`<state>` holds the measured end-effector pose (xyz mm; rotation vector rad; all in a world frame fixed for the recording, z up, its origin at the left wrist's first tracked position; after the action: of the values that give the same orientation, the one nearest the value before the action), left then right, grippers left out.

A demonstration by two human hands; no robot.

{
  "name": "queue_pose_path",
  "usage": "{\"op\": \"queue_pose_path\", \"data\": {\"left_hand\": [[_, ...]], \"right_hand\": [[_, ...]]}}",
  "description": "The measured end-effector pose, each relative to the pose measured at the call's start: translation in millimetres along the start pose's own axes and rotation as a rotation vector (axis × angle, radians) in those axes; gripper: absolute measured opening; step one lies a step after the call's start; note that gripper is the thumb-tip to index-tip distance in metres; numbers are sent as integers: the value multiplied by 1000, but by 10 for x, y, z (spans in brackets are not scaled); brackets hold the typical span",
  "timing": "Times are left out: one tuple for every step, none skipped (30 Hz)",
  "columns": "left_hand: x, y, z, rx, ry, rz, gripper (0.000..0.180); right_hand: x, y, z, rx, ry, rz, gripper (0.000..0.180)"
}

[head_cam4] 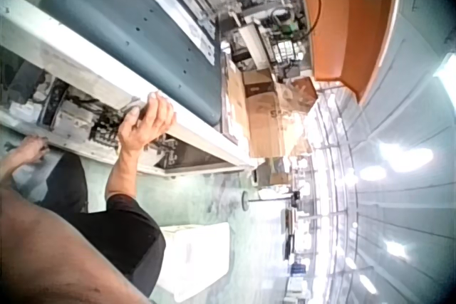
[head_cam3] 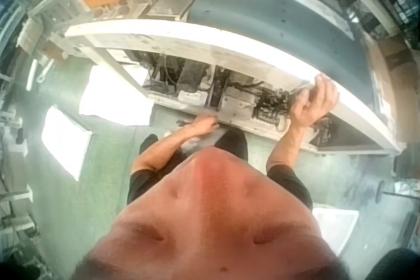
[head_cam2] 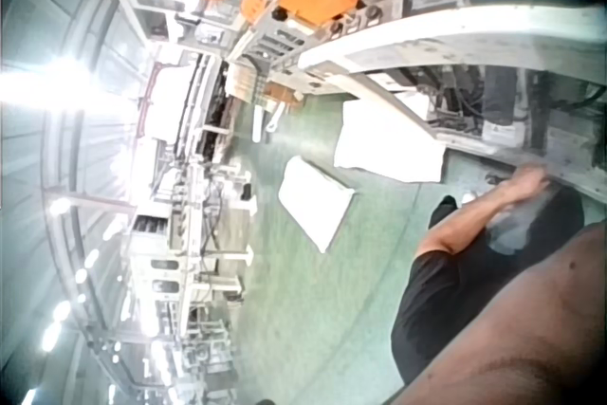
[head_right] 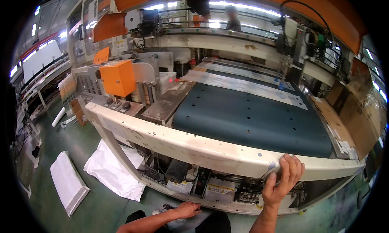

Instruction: The person operates a packaging machine, loading white padded envelopes into the feed and adjusting internal components. The person then picks up a stack of packaged items and places them onto a conveyor belt.

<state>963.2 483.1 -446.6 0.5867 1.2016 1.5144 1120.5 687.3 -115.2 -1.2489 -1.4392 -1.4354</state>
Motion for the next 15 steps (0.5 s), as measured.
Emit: {"op": "queue_pose_path", "data": {"left_hand": [[-2,1,9,-4,-4,4,35],[-4,-2,15,0,1,-2,35],[-8,-6,21,3,6,-8,35],[-18,2,28,6,12,-14,35],[-17,-3,30,5,8,-18,35],[-13,-9,28,4,5,-21,35],[-11,-12,22,4,2,-25,35],[-9,-22,16,2,6,-27,35],[-6,-34,14,-1,9,-29,35],[-6,-26,19,-3,12,-31,35],[-7,-21,22,-3,13,-38,35],[-9,-16,25,-3,15,-44,35],[-12,-5,32,-4,17,-52,35],[-13,4,35,-7,10,-46,35],[-16,11,33,-10,3,-40,35]], "right_hand": [[2,-2,-1,2,0,-2,42],[3,-1,0,4,0,-4,42],[2,3,3,-1,0,-4,43],[1,5,2,-4,1,-5,43],[-1,6,2,-7,1,-6,43],[-3,8,5,-5,0,-7,43],[-1,7,5,-1,-2,-8,43],[0,8,5,2,-3,-8,44],[-1,9,4,1,-3,-10,44],[-1,13,4,-1,-4,-12,44],[-1,16,2,-4,-4,-13,44],[0,16,1,-5,-4,-14,45],[1,18,0,-6,-5,-16,45],[1,19,-2,-7,-6,-19,45],[3,19,-4,-8,-6,-18,45]]}}
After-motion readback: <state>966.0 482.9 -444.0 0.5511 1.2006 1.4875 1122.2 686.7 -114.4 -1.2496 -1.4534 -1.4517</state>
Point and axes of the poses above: each hand's wrist, its own x-axis towards the middle knuckle, its own y-axis out of the back of the hand, z = x × y, the point moved 4 cm from there along x, towards the middle knuckle, and after that the axes turned 10 degrees about x, right-handed, at the moved point
